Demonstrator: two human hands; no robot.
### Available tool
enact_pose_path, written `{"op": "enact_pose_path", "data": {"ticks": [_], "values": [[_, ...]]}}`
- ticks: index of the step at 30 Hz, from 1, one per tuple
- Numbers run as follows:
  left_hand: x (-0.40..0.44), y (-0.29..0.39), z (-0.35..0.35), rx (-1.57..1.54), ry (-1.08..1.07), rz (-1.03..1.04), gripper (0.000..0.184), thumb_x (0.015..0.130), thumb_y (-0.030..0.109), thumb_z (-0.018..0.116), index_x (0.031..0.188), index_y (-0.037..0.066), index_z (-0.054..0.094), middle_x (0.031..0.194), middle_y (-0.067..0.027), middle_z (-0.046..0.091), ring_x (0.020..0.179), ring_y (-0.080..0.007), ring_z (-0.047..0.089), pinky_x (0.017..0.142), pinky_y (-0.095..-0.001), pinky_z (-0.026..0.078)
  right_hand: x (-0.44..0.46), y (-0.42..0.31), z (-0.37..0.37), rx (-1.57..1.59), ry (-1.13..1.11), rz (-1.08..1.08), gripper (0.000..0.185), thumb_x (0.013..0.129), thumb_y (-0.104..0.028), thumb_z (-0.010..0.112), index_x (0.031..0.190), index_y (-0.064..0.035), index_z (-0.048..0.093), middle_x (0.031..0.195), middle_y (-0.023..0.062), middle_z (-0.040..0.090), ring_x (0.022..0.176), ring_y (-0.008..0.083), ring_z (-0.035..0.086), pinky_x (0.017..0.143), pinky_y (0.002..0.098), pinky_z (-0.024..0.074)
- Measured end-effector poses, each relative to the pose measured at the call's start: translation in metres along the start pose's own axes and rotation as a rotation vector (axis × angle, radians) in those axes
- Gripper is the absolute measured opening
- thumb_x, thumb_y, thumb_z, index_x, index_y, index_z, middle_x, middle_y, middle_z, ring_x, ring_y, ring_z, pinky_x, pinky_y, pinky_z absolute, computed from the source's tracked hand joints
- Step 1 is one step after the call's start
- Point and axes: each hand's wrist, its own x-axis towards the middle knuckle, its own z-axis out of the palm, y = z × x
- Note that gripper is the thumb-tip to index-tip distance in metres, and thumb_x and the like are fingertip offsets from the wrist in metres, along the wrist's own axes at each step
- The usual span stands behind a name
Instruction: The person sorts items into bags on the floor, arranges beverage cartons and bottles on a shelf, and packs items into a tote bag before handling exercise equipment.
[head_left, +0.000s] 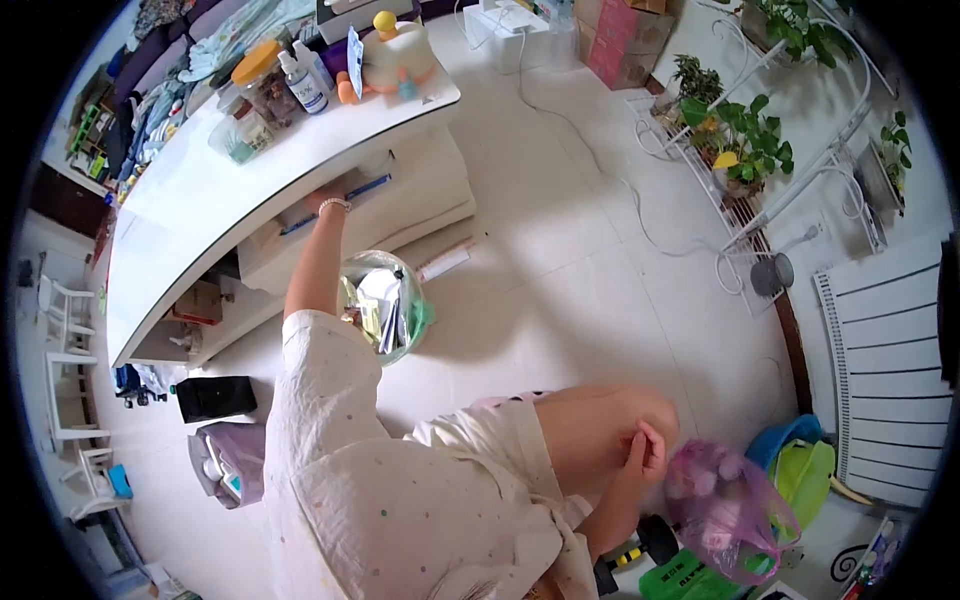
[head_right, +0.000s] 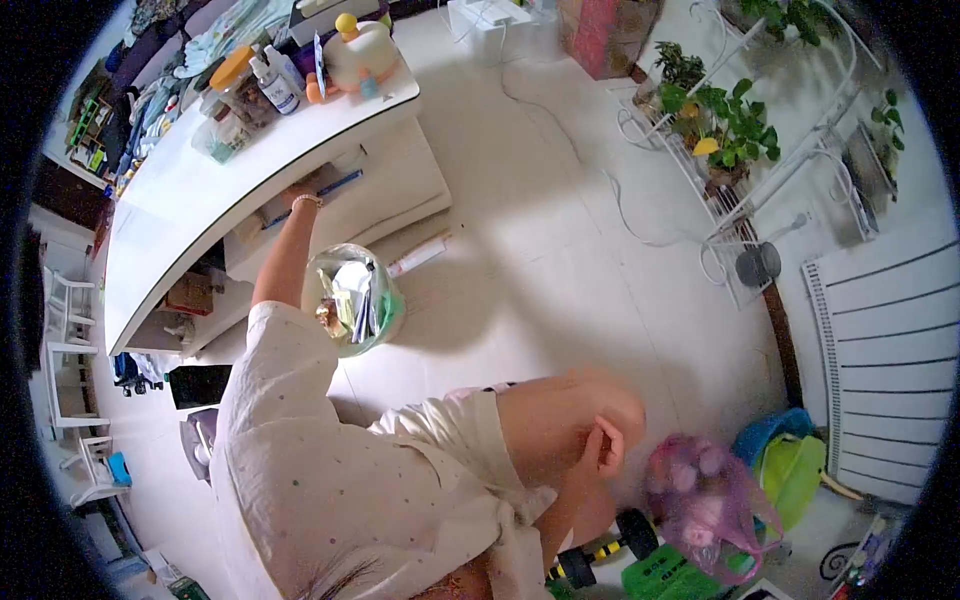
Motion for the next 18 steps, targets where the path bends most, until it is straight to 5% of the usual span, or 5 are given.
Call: {"op": "enact_pose_path", "data": {"ticks": [5, 13, 18], "values": [[0.012, 0.005, 0.031, -0.175, -0.071, -0.118, 0.067, 0.055, 0.03, 0.076, 0.109, 0.0, 0.049, 0.107, -0.0125, 0.055, 0.102, -0.0249, 0.049, 0.092, -0.0318, 0.035, 0.007, -0.002, 0.003, -0.131, -0.003, 0.081, 0.012, 0.085, -0.013, 0.049, 0.091, -0.0055, 0.057, 0.059, 0.0018, 0.055, 0.045, 0.0054, 0.046, 0.041, 0.0158, 0.0331], [0.016, -0.023, 0.05, -0.297, -0.071, -0.086, 0.069, 0.053, 0.026, 0.078, 0.11, -0.001, 0.047, 0.107, -0.0138, 0.055, 0.1, -0.0262, 0.05, 0.092, -0.0323, 0.035, 0.019, -0.006, 0.013, -0.098, -0.03, 0.11, 0.012, 0.085, -0.011, 0.048, 0.09, -0.0045, 0.057, 0.054, 0.0028, 0.053, 0.04, 0.0065, 0.045, 0.037, 0.0161, 0.0325], [0.039, -0.09, 0.079, -0.848, -0.01, 0.085, 0.071, 0.052, 0.024, 0.078, 0.111, -0.001, 0.046, 0.107, -0.0146, 0.055, 0.1, -0.027, 0.05, 0.092, -0.0326, 0.035, 0.025, 0.012, 0.014, -0.168, 0.005, -0.046, 0.012, 0.085, -0.01, 0.048, 0.09, -0.0033, 0.056, 0.055, 0.0022, 0.052, 0.04, 0.0062, 0.045, 0.038, 0.0166, 0.0324]]}}
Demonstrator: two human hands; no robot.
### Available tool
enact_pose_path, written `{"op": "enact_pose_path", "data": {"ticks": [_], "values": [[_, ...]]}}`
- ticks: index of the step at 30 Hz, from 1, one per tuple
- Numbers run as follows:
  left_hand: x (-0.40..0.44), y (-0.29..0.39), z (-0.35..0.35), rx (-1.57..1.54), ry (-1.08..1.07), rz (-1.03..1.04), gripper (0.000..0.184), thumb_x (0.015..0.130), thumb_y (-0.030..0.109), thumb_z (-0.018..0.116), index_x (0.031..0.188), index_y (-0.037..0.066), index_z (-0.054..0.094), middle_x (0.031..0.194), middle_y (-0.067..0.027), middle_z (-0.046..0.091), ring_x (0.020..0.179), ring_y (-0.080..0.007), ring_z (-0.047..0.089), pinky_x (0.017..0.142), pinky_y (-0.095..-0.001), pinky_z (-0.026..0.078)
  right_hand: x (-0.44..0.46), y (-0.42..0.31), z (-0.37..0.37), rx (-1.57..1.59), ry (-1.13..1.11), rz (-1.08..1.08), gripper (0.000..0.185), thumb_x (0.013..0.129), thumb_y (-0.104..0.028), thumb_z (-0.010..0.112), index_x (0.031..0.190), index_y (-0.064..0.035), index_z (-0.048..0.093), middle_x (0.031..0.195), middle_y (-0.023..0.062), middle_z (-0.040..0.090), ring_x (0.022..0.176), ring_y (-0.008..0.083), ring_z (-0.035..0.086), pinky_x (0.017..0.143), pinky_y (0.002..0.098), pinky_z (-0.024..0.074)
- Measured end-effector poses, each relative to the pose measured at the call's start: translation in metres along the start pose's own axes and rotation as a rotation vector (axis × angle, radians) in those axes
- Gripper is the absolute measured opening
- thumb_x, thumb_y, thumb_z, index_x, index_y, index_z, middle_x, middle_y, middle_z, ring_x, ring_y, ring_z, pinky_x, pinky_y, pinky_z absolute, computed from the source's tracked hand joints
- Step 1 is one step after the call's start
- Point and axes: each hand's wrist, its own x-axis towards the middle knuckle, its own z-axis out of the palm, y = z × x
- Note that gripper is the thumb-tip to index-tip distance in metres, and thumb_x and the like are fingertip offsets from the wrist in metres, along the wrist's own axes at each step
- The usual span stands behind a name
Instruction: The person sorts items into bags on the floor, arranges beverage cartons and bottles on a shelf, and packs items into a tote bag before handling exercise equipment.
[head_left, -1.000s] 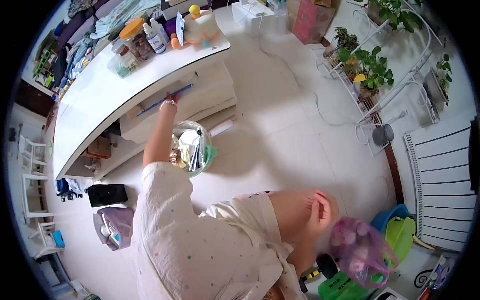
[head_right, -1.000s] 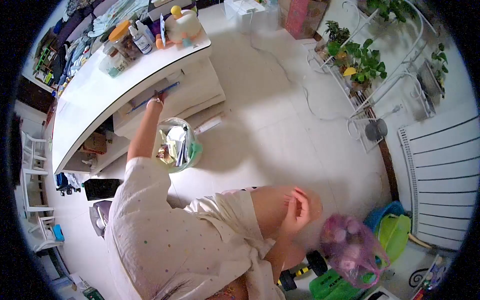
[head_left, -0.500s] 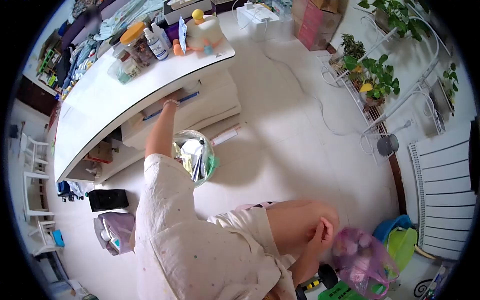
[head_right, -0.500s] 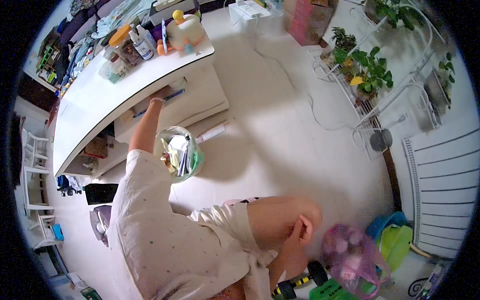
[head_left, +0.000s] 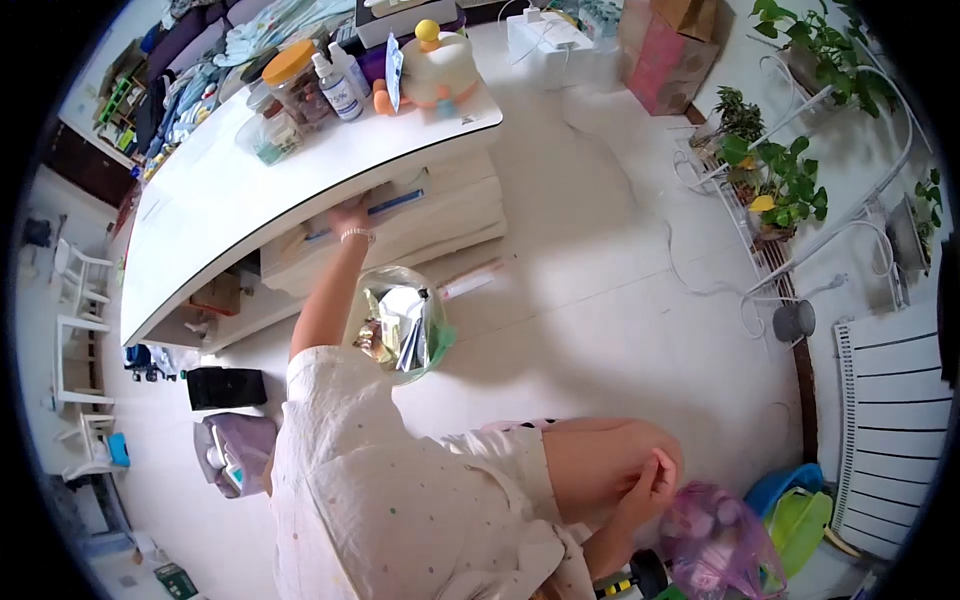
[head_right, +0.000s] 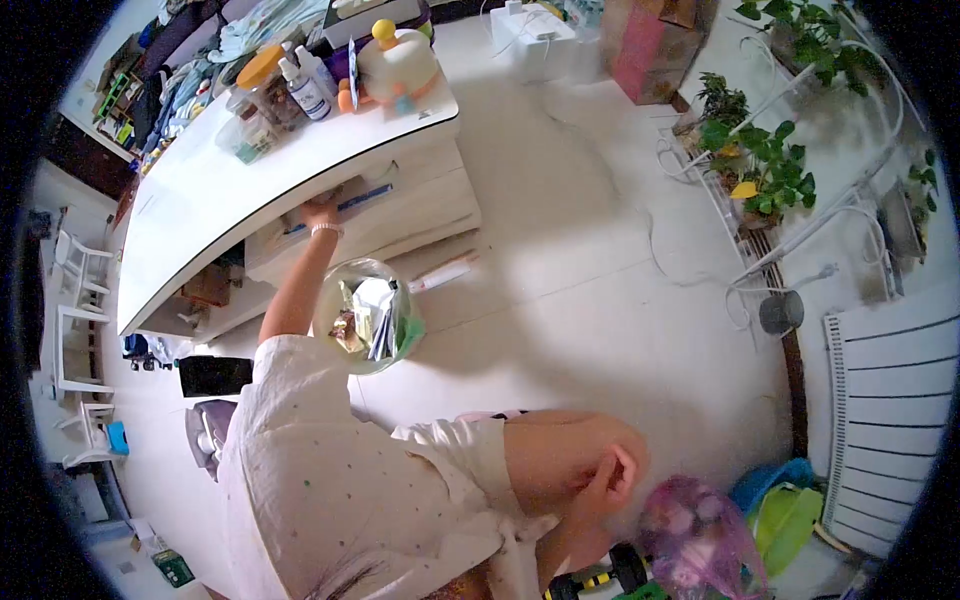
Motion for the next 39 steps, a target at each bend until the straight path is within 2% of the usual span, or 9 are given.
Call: {"op": "enact_pose_path", "data": {"ticks": [1, 2, 6, 9, 16, 21, 31, 36, 39], "values": [[-0.046, 0.112, -0.016, 0.431, 0.035, 0.006, 0.073, 0.048, 0.017, 0.08, 0.11, -0.002, 0.044, 0.107, -0.017, 0.053, 0.099, -0.028, 0.05, 0.089, -0.0329, 0.037, 0.003, -0.002, 0.005, -0.107, 0.044, -0.186, 0.012, 0.085, -0.009, 0.048, 0.09, -0.0027, 0.056, 0.055, 0.0018, 0.052, 0.041, 0.0061, 0.045, 0.038, 0.0167, 0.0325], [-0.063, 0.139, -0.029, 0.438, 0.037, 0.005, 0.073, 0.048, 0.017, 0.08, 0.11, -0.002, 0.044, 0.107, -0.017, 0.053, 0.099, -0.028, 0.05, 0.089, -0.0329, 0.037, 0.004, -0.003, 0.007, -0.212, 0.088, -0.376, 0.012, 0.085, -0.009, 0.048, 0.09, -0.0022, 0.056, 0.056, 0.0015, 0.052, 0.041, 0.0059, 0.045, 0.038, 0.0168, 0.0326], [-0.099, 0.169, -0.062, 0.357, -0.006, -0.084, 0.066, 0.049, 0.018, 0.08, 0.102, -0.001, 0.046, 0.105, -0.0156, 0.051, 0.095, -0.0279, 0.05, 0.082, -0.034, 0.04, -0.004, 0.006, 0.0, -0.075, -0.001, -0.095, 0.012, 0.084, -0.007, 0.047, 0.09, -0.0014, 0.056, 0.06, 0.0023, 0.054, 0.042, 0.0057, 0.046, 0.039, 0.0165, 0.0332], [-0.124, 0.187, -0.075, 0.279, -0.039, 0.091, 0.066, 0.049, 0.018, 0.08, 0.103, 0.0, 0.046, 0.101, -0.0147, 0.051, 0.091, -0.0291, 0.05, 0.079, -0.034, 0.041, -0.005, -0.003, 0.008, -0.003, -0.009, -0.036, 0.012, 0.084, -0.005, 0.046, 0.09, -0.001, 0.056, 0.061, 0.0026, 0.054, 0.043, 0.0056, 0.047, 0.039, 0.016, 0.0334], [-0.066, 0.303, -0.049, 0.397, -0.003, 0.315, 0.063, 0.057, 0.047, 0.071, 0.099, 0.005, 0.051, 0.095, -0.0103, 0.056, 0.09, -0.0234, 0.053, 0.086, -0.0391, 0.025, -0.008, -0.01, 0.007, -0.005, -0.009, -0.066, 0.013, 0.085, -0.005, 0.045, 0.09, -0.0004, 0.056, 0.055, 0.0013, 0.052, 0.044, 0.005, 0.047, 0.04, 0.0152, 0.0333], [0.001, 0.281, -0.016, 0.759, -0.011, 0.046, 0.063, 0.053, 0.05, 0.071, 0.097, 0.008, 0.054, 0.098, -0.0098, 0.059, 0.09, -0.0243, 0.055, 0.084, -0.0411, 0.027, -0.009, -0.001, 0.003, -0.025, 0.023, -0.088, 0.011, 0.085, -0.006, 0.047, 0.089, -0.0011, 0.056, 0.054, 0.0014, 0.052, 0.044, 0.0039, 0.045, 0.041, 0.0152, 0.0325], [0.01, 0.258, -0.013, 0.77, 0.121, 0.013, 0.084, 0.048, 0.033, 0.08, 0.115, 0.004, 0.036, 0.108, -0.0116, 0.046, 0.107, -0.0248, 0.042, 0.085, -0.0427, 0.031, -0.012, 0.016, 0.003, -0.022, 0.052, -0.091, 0.011, 0.084, -0.006, 0.048, 0.091, -0.0021, 0.056, 0.057, 0.001, 0.052, 0.046, 0.0046, 0.045, 0.041, 0.0157, 0.0317], [-0.051, 0.255, -0.065, 0.52, 0.268, 0.378, 0.047, 0.069, 0.023, 0.067, 0.104, 0.002, 0.045, 0.101, -0.0139, 0.047, 0.101, -0.0264, 0.043, 0.079, -0.0408, 0.036, -0.011, 0.012, 0.003, -0.041, 0.021, -0.135, 0.011, 0.085, -0.006, 0.047, 0.091, -0.0015, 0.055, 0.061, 0.0007, 0.053, 0.048, 0.0045, 0.046, 0.042, 0.0158, 0.0318], [-0.089, 0.191, -0.094, 0.631, 0.114, 0.137, 0.03, 0.074, 0.019, 0.06, 0.097, 0.001, 0.05, 0.094, -0.0135, 0.05, 0.093, -0.0268, 0.046, 0.077, -0.0395, 0.036, -0.014, -0.008, 0.009, -0.001, -0.009, -0.056, 0.011, 0.085, -0.006, 0.048, 0.091, -0.0012, 0.055, 0.061, 0.0005, 0.053, 0.048, 0.0043, 0.046, 0.042, 0.0158, 0.0317]]}}
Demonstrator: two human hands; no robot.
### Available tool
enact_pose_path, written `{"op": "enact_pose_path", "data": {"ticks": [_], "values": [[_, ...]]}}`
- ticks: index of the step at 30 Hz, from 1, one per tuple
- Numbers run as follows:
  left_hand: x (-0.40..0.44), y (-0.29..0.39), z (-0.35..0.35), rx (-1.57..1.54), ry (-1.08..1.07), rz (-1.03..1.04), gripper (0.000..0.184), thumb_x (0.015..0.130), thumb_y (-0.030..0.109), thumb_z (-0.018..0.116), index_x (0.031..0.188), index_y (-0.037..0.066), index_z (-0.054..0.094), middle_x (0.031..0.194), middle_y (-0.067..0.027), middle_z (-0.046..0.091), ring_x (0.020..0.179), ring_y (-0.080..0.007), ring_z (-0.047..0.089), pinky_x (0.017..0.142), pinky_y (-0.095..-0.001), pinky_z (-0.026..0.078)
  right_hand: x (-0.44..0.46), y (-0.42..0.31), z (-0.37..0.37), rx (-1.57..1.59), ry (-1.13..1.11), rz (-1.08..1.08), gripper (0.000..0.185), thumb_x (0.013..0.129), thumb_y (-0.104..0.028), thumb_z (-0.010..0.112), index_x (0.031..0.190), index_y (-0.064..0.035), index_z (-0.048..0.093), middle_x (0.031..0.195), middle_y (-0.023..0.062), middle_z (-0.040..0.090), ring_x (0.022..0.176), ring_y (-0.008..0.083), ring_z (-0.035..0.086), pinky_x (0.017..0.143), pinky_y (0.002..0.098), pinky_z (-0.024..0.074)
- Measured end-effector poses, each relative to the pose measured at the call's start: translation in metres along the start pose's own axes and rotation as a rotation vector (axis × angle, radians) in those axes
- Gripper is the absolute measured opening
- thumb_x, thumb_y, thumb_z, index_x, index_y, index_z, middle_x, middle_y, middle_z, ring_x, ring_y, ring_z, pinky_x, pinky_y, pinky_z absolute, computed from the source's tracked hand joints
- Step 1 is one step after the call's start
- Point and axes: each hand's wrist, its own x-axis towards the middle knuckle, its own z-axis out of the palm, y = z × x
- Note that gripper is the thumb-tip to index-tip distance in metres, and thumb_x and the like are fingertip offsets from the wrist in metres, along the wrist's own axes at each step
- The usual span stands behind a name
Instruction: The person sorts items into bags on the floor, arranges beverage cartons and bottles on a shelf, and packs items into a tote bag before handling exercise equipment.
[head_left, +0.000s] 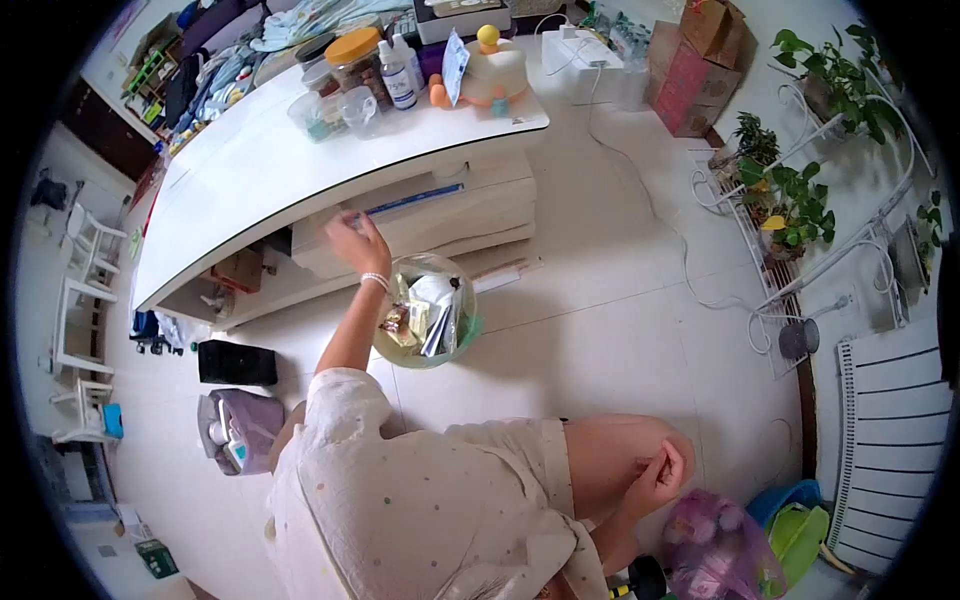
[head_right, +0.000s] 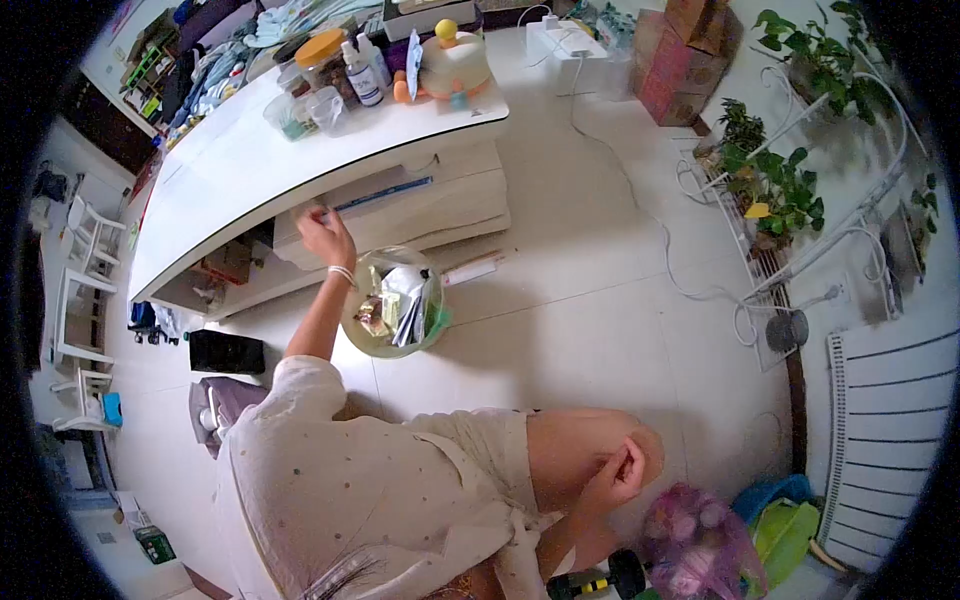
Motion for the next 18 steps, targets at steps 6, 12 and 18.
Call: {"op": "enact_pose_path", "data": {"ticks": [6, 12, 18], "values": [[-0.027, -0.042, 0.01, 0.182, 0.099, -0.14, 0.023, 0.074, 0.017, 0.06, 0.093, 0.004, 0.053, 0.091, -0.0117, 0.054, 0.088, -0.0274, 0.05, 0.076, -0.0376, 0.037, 0.0, 0.004, -0.005, -0.013, -0.043, -0.018, 0.012, 0.084, -0.003, 0.047, 0.09, 0.0016, 0.056, 0.061, 0.0034, 0.053, 0.051, 0.007, 0.047, 0.048, 0.018, 0.0359], [-0.114, 0.045, -0.008, -0.218, -0.52, 0.537, 0.011, 0.08, 0.011, 0.049, 0.076, 0.007, 0.059, 0.064, -0.0058, 0.056, 0.062, -0.0249, 0.052, 0.069, -0.039, 0.036, -0.004, -0.028, 0.011, 0.107, 0.201, 0.059, 0.019, 0.087, -0.012, 0.044, 0.097, 0.0013, 0.053, 0.066, 0.0059, 0.056, 0.049, 0.007, 0.048, 0.046, 0.0177, 0.0375], [-0.243, 0.187, -0.085, -0.972, -1.588, 0.361, 0.021, 0.089, 0.015, 0.04, 0.094, 0.001, 0.055, 0.044, -0.004, 0.05, 0.05, -0.0111, 0.053, 0.064, -0.0249, 0.044, -0.046, -0.013, -0.045, 0.392, 0.653, 0.348, 0.016, 0.089, -0.016, 0.042, 0.079, -0.0039, 0.048, 0.058, -0.0007, 0.042, 0.049, 0.0052, 0.038, 0.041, 0.0184, 0.0288]]}}
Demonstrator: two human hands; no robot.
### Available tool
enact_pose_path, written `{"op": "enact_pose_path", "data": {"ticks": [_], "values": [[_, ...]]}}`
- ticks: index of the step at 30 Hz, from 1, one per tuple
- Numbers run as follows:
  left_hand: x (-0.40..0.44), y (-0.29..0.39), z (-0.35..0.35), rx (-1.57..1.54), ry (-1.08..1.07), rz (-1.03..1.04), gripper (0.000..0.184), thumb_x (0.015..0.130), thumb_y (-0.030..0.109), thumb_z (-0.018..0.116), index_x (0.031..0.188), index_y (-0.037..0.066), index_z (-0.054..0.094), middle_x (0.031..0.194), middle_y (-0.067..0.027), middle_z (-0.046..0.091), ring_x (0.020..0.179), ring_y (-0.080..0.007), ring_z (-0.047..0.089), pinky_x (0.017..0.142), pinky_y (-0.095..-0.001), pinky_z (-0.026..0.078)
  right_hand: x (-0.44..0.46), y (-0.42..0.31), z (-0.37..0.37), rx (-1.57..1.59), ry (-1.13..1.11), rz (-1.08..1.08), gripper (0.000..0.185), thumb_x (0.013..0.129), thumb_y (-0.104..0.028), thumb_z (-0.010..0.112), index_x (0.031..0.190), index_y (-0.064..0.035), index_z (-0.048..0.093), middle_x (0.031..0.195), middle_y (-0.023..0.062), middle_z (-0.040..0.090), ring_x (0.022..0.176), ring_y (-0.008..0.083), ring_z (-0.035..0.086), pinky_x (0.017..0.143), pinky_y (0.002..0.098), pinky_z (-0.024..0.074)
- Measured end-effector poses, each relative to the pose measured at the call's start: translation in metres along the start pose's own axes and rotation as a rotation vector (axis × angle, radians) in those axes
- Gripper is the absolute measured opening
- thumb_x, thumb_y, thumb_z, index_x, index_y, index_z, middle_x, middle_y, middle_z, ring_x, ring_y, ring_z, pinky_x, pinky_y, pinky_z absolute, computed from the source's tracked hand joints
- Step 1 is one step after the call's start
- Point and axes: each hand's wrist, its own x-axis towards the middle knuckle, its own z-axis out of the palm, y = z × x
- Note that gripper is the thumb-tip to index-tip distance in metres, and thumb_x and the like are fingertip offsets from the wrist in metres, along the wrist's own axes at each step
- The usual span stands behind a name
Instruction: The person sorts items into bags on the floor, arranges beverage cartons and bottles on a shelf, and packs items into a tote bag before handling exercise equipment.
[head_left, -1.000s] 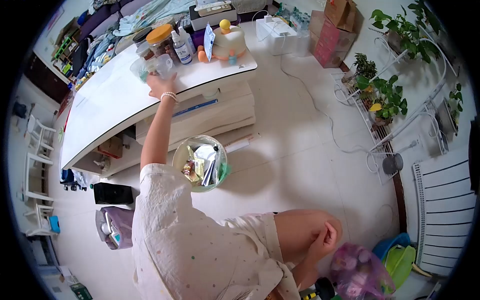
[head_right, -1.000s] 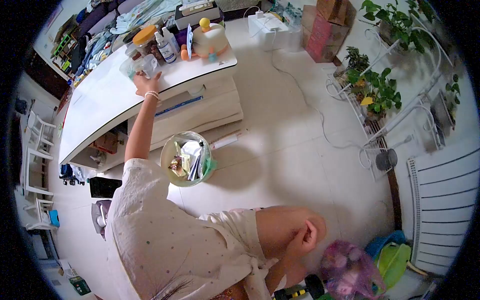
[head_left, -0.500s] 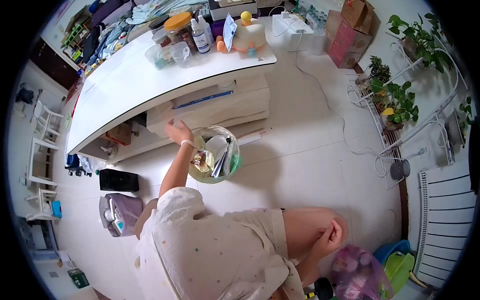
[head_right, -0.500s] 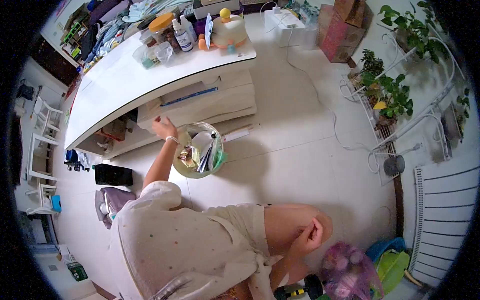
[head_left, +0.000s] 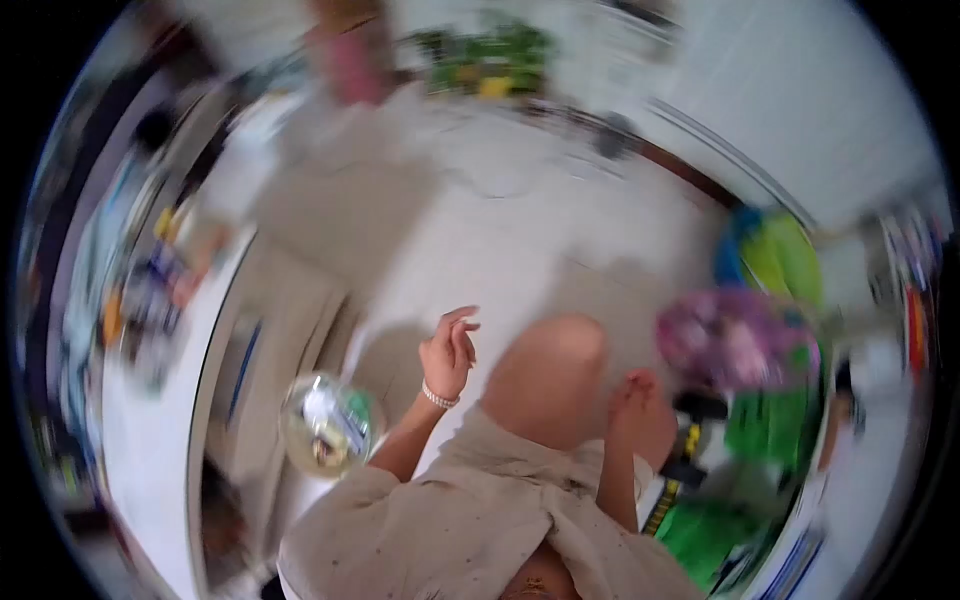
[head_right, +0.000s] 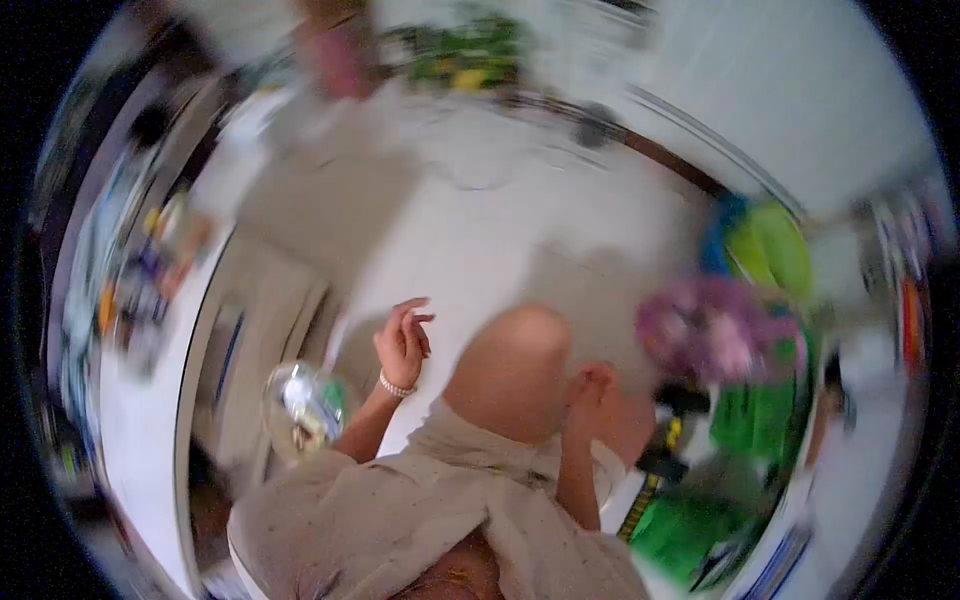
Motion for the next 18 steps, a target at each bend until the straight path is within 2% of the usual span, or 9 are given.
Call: {"op": "enact_pose_path", "data": {"ticks": [3, 6, 7, 9, 11, 13, 14, 16, 18], "values": [[0.005, 0.04, 0.088, -0.451, 0.051, 0.451, 0.028, 0.088, 0.011, 0.031, 0.11, 0.001, 0.045, 0.081, -0.0135, 0.058, 0.074, -0.0103, 0.058, 0.064, -0.0185, 0.045, -0.009, -0.008, -0.043, 0.254, -0.046, -0.122, 0.027, 0.09, -0.024, 0.04, 0.07, -0.006, 0.043, 0.057, -0.0012, 0.04, 0.049, 0.0081, 0.035, 0.041, 0.0214, 0.0271], [-0.034, 0.087, 0.137, -0.592, -0.566, 0.098, 0.041, 0.081, 0.009, 0.044, 0.121, 0.001, 0.036, 0.12, -0.0239, 0.041, 0.11, -0.0327, 0.044, 0.1, -0.0422, 0.021, -0.002, -0.014, -0.107, 0.263, -0.542, -0.182, 0.052, 0.09, -0.048, 0.022, 0.072, -0.0061, 0.047, 0.063, 0.0001, 0.044, 0.053, 0.0105, 0.037, 0.047, 0.023, 0.0308], [-0.051, 0.094, 0.154, -0.618, -0.662, 0.092, 0.041, 0.081, 0.009, 0.044, 0.121, 0.001, 0.036, 0.12, -0.0239, 0.041, 0.11, -0.0327, 0.044, 0.1, -0.0422, 0.021, -0.014, -0.026, -0.1, 0.26, -0.197, -0.091, 0.061, 0.086, -0.054, 0.016, 0.082, -0.0043, 0.051, 0.072, 0.0029, 0.049, 0.062, 0.0125, 0.042, 0.055, 0.0252, 0.035], [-0.091, 0.098, 0.183, -0.316, -0.956, 1.22, 0.052, 0.076, 0.024, 0.052, 0.122, 0.006, 0.038, 0.129, -0.0223, 0.031, 0.123, -0.0337, 0.025, 0.102, -0.0457, 0.013, -0.03, -0.041, -0.089, 0.442, -0.004, -0.05, 0.077, 0.081, -0.063, 0.008, 0.105, -0.0015, 0.047, 0.097, 0.0082, 0.051, 0.087, 0.0174, 0.047, 0.076, 0.0295, 0.0358], [-0.115, 0.103, 0.205, -0.398, -1.12, 1.323, 0.054, 0.074, 0.031, 0.053, 0.122, 0.008, 0.04, 0.132, -0.0204, 0.027, 0.123, -0.0357, 0.025, 0.101, -0.0467, 0.013, -0.03, -0.025, -0.086, 0.608, -0.087, -0.151, 0.083, 0.08, -0.065, 0.007, 0.119, -0.0005, 0.041, 0.114, 0.0106, 0.048, 0.104, 0.0203, 0.045, 0.089, 0.0317, 0.0326], [-0.132, 0.093, 0.218, -0.465, -1.278, 1.412, 0.057, 0.073, 0.038, 0.054, 0.121, 0.01, 0.042, 0.135, -0.0186, 0.024, 0.122, -0.0376, 0.024, 0.101, -0.0477, 0.012, -0.007, 0.025, -0.065, 0.64, 0.195, -1.586, 0.068, 0.081, -0.062, 0.024, 0.136, -0.0267, 0.005, 0.136, 0.0102, 0.02, 0.105, 0.0273, 0.036, 0.095, 0.0502, 0.0206], [-0.14, 0.081, 0.225, -0.413, -1.333, 1.355, 0.057, 0.074, 0.042, 0.051, 0.121, 0.011, 0.042, 0.135, -0.0172, 0.023, 0.123, -0.0389, 0.023, 0.101, -0.0473, 0.012, -0.028, -0.001, -0.092, 0.613, 0.244, -1.619, 0.068, 0.081, -0.062, 0.024, 0.136, -0.0267, 0.005, 0.136, 0.0102, 0.02, 0.105, 0.0273, 0.036, 0.095, 0.0502, 0.0206], [-0.155, 0.076, 0.238, -0.383, -1.42, 1.298, 0.057, 0.076, 0.046, 0.048, 0.121, 0.012, 0.042, 0.136, -0.0158, 0.022, 0.123, -0.0402, 0.021, 0.101, -0.0469, 0.012, -0.095, -0.07, -0.154, 0.988, -0.061, -0.256, 0.081, 0.08, -0.063, 0.004, 0.131, -0.0022, 0.022, 0.132, 0.0112, 0.032, 0.121, 0.0227, 0.03, 0.101, 0.0344, 0.0202], [-0.168, 0.077, 0.244, -0.163, -1.34, 1.156, 0.064, 0.079, 0.051, 0.04, 0.127, 0.009, 0.036, 0.137, -0.0156, 0.019, 0.125, -0.0385, 0.018, 0.101, -0.0455, 0.012, -0.102, -0.058, -0.169, 0.872, 0.068, -0.362, 0.079, 0.081, -0.062, 0.005, 0.131, -0.0028, 0.02, 0.133, 0.0105, 0.029, 0.123, 0.0217, 0.026, 0.102, 0.0341, 0.0171]]}}
